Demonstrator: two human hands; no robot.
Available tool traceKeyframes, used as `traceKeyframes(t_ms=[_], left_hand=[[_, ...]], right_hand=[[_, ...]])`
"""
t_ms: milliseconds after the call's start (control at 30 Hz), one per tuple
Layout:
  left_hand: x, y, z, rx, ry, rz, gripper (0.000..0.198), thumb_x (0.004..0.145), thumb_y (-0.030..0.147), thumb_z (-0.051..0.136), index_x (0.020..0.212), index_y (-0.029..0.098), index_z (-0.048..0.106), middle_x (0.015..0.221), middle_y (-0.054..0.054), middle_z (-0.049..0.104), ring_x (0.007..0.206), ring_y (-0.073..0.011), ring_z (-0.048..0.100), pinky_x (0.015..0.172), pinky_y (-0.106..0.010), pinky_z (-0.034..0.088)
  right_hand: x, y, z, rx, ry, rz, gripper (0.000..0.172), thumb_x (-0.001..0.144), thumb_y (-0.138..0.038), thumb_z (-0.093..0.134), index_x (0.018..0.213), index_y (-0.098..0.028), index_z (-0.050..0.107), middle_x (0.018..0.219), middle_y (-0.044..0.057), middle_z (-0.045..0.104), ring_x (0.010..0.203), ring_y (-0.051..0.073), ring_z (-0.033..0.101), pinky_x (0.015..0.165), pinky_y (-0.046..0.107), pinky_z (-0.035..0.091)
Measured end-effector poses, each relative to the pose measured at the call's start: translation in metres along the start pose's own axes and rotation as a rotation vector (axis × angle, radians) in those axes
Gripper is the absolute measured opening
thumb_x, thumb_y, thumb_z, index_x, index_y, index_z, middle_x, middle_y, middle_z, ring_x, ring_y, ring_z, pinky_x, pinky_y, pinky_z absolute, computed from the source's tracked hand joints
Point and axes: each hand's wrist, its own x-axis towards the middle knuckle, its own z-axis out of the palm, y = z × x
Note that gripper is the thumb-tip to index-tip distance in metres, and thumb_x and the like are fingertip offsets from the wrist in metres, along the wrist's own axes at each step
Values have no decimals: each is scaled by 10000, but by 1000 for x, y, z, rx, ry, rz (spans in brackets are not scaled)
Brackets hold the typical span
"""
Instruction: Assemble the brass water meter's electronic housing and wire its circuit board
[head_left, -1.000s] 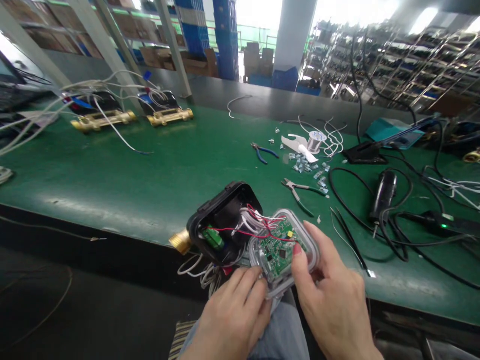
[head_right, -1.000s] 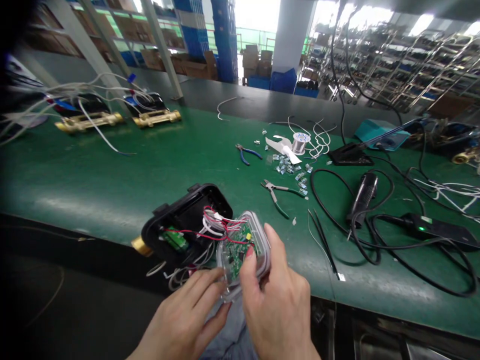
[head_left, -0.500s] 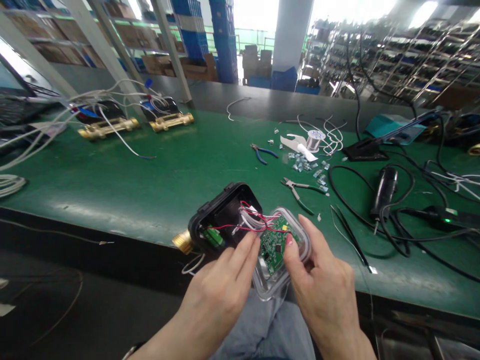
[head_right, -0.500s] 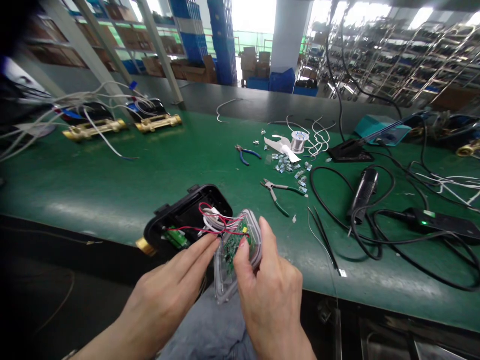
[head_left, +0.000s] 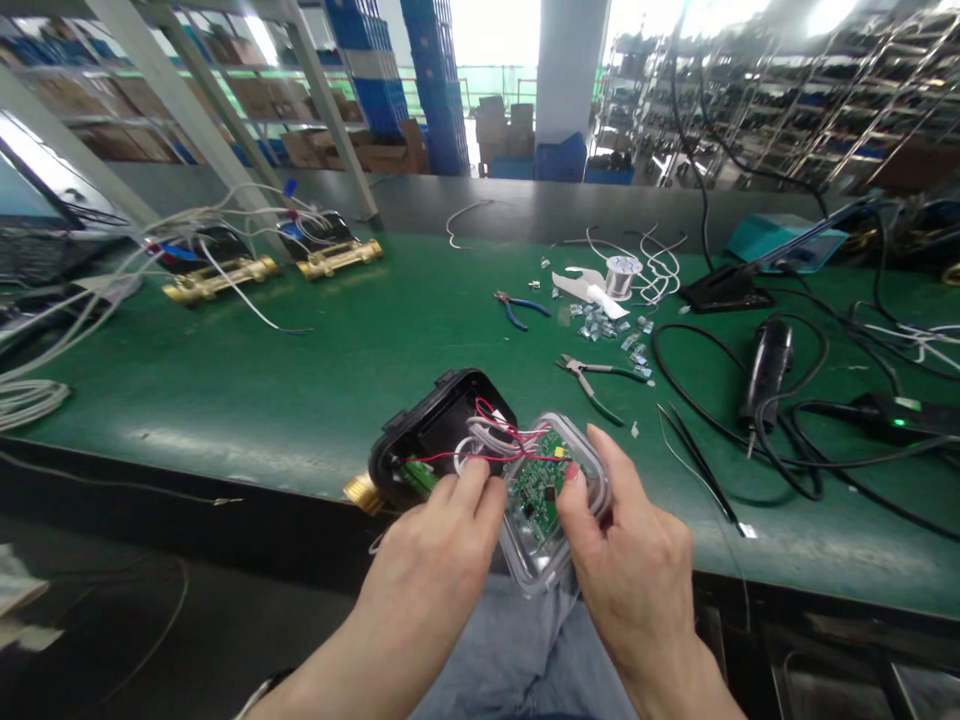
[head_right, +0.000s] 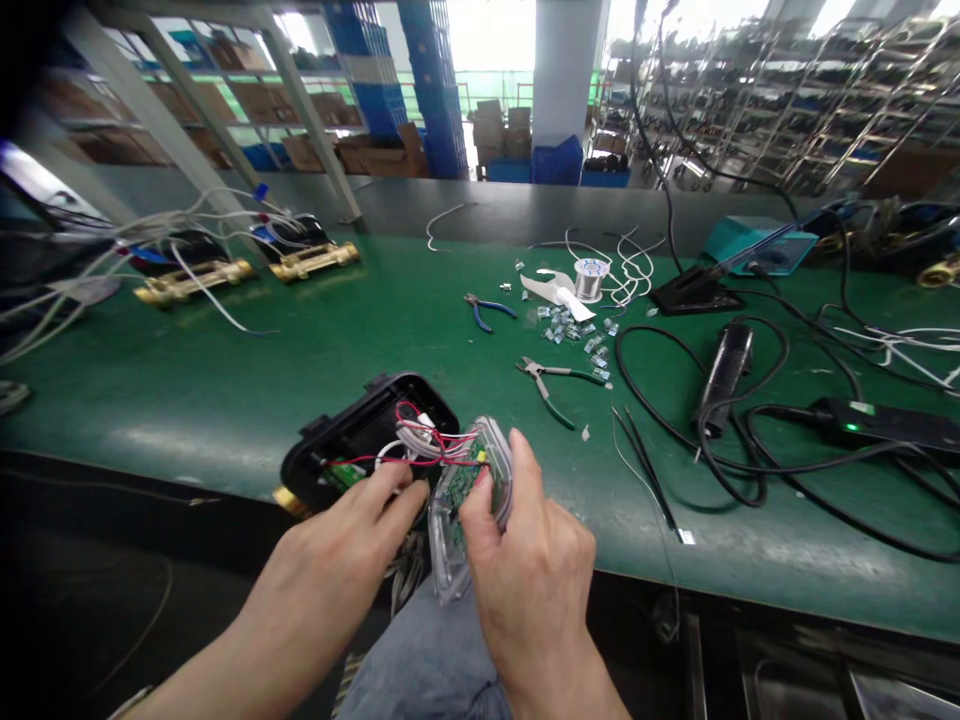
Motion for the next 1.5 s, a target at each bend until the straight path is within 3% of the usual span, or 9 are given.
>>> traceKeyframes(t_ms=[200, 367, 500, 633, 767, 900, 1167, 1300, 1500], left_hand=[[-18, 20, 4, -153, -41, -141, 197, 946, 192, 365, 980, 166, 557, 819, -35, 618, 625, -148, 649, 444, -201, 503], [-29, 41, 9, -227, 68, -198, 602, 930, 609, 268, 1111, 98, 529, 1001, -148, 651, 872, -244, 691, 555, -272, 589], [-31, 48, 18, -234, 148, -221, 585, 953, 573, 234, 1065, 101, 561, 968, -132, 684, 863, -217, 700, 578, -248, 589], [-33, 51, 28, -210, 184, -189, 573, 971, 523, 242, 1070, 70, 580, 982, -147, 700, 859, -221, 703, 635, -271, 600], [-37, 51, 34, -223, 208, -176, 533, 978, 471, 276, 1081, 51, 587, 1011, -164, 703, 874, -235, 703, 668, -296, 604], [-40, 51, 39, -233, 240, -179, 489, 974, 440, 323, 1072, 48, 597, 1026, -174, 705, 873, -247, 704, 692, -317, 601], [-38, 50, 44, -266, 319, -189, 433, 981, 391, 340, 1004, 68, 627, 997, -148, 721, 804, -221, 708, 665, -303, 583], [-37, 49, 46, -301, 304, -204, 453, 991, 398, 305, 998, 83, 631, 995, -137, 722, 809, -215, 699, 674, -311, 562], [-40, 53, 54, -302, 323, -269, 250, 959, 156, 390, 999, 133, 635, 1019, -79, 721, 811, -215, 668, 701, -341, 481]], right_hand=[[-3, 5, 4, 35, 17, 24, 446, 973, -367, 383, 1194, -57, 615, 681, 60, 697, 464, 174, 623, 463, 258, 453], [-2, 17, 3, 140, -53, 145, 440, 948, -412, 406, 1158, -99, 634, 626, 17, 665, 435, 150, 583, 430, 245, 418], [-2, 33, 2, 214, -223, 231, 402, 935, -433, 419, 1153, -162, 621, 553, -34, 608, 442, 150, 562, 444, 247, 400], [0, 55, 0, 193, -394, 225, 403, 948, -472, 409, 1157, -191, 608, 779, 15, 688, 643, 175, 642, 590, 273, 457], [22, 84, 2, 48, -316, 35, 386, 978, -448, 371, 1092, -175, 620, 1022, 76, 669, 884, 201, 633, 761, 301, 470], [64, 110, 24, -226, -334, -245, 341, 950, -413, 430, 1032, -138, 613, 998, 127, 629, 952, 270, 550, 850, 380, 439], [104, 114, 70, -195, -485, -331, 264, 886, -361, 484, 668, -215, 462, 721, 76, 540, 759, 239, 497, 781, 374, 415], [113, 107, 58, -68, -376, -247, 225, 854, -359, 467, 679, -224, 425, 760, 92, 530, 832, 265, 497, 830, 424, 398], [108, 98, 4, 294, -185, 69, 399, 965, -486, 211, 823, -237, 489, 1008, 94, 630, 968, 250, 592, 829, 471, 477]])
